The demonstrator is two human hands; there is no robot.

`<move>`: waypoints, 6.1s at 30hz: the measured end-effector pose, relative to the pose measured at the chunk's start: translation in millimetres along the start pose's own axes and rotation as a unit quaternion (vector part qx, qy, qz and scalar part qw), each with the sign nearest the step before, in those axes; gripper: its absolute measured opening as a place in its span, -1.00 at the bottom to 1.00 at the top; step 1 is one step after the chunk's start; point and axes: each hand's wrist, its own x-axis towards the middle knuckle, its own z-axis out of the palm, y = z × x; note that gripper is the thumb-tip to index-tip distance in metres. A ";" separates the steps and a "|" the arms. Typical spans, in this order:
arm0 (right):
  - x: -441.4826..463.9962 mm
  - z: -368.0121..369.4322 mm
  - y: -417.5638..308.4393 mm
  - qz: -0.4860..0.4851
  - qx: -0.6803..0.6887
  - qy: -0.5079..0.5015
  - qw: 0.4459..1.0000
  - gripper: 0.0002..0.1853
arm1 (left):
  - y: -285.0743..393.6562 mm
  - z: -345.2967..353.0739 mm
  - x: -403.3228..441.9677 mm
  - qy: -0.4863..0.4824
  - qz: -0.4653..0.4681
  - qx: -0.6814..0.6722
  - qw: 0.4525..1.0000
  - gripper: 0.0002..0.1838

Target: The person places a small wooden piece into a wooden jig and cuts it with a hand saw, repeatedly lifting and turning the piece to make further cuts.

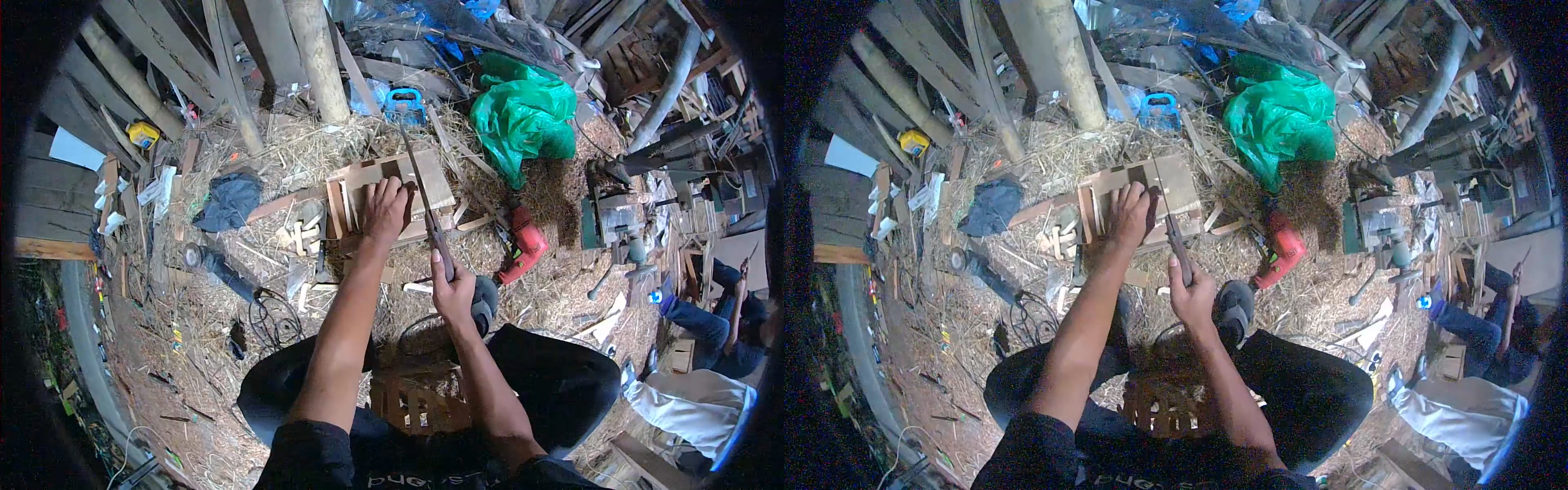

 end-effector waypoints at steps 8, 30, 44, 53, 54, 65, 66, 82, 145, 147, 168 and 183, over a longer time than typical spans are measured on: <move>8.7 0.2 6.6 0.014 0.029 -0.007 0.999 -0.54 | -0.2 -8.6 1.8 -0.015 0.011 -0.041 0.999 -0.85; 7.1 -9.4 -23.5 0.051 -0.038 -0.012 0.998 -0.59 | -2.0 -1.5 1.5 -0.023 -0.002 -0.031 0.999 -0.85; -46.1 -53.9 -14.3 0.089 -0.007 -0.033 0.995 -0.52 | 3.7 0.4 0.5 -0.020 0.018 -0.020 0.999 -0.85; -14.2 -33.5 -29.7 0.042 -0.043 -0.025 0.998 -0.53 | 1.3 0.7 1.0 -0.039 0.034 0.004 0.999 -0.82; -33.1 -36.7 -13.1 0.029 -0.016 -0.017 0.999 -0.52 | 1.2 0.8 2.5 -0.039 0.038 0.002 0.999 -0.81; -30.1 -40.9 -23.9 0.049 0.019 -0.027 0.998 -0.63 | -2.1 5.9 -0.7 -0.044 0.036 -0.018 0.998 -0.82; -29.8 -42.0 -28.4 0.064 0.002 -0.035 0.997 -0.64 | -1.5 5.6 -8.5 -0.052 0.034 -0.019 0.998 -0.83; -12.5 -28.2 -29.1 0.025 -0.030 -0.007 0.999 -0.51 | 2.1 -1.8 3.2 -0.047 0.031 -0.013 0.998 -0.88; 145.2 -58.3 -151.2 -0.031 0.065 -0.104 0.992 -0.48 | -14.6 -134.1 71.4 -0.065 -0.332 -0.452 0.826 -0.64; 130.8 -54.3 -155.4 -0.026 0.151 -0.110 0.982 -0.49 | -2.5 -162.4 74.0 -0.033 -0.374 -0.545 0.749 -0.63; 60.8 -120.4 -229.0 -0.048 0.636 -0.315 0.703 -0.43 | 108.8 -259.0 76.8 0.156 -0.308 -0.688 0.638 -0.75; 10.8 -143.5 -239.6 -0.195 0.186 -0.026 0.963 -0.63 | 166.1 -283.9 61.1 0.092 -0.262 -0.749 0.602 -0.61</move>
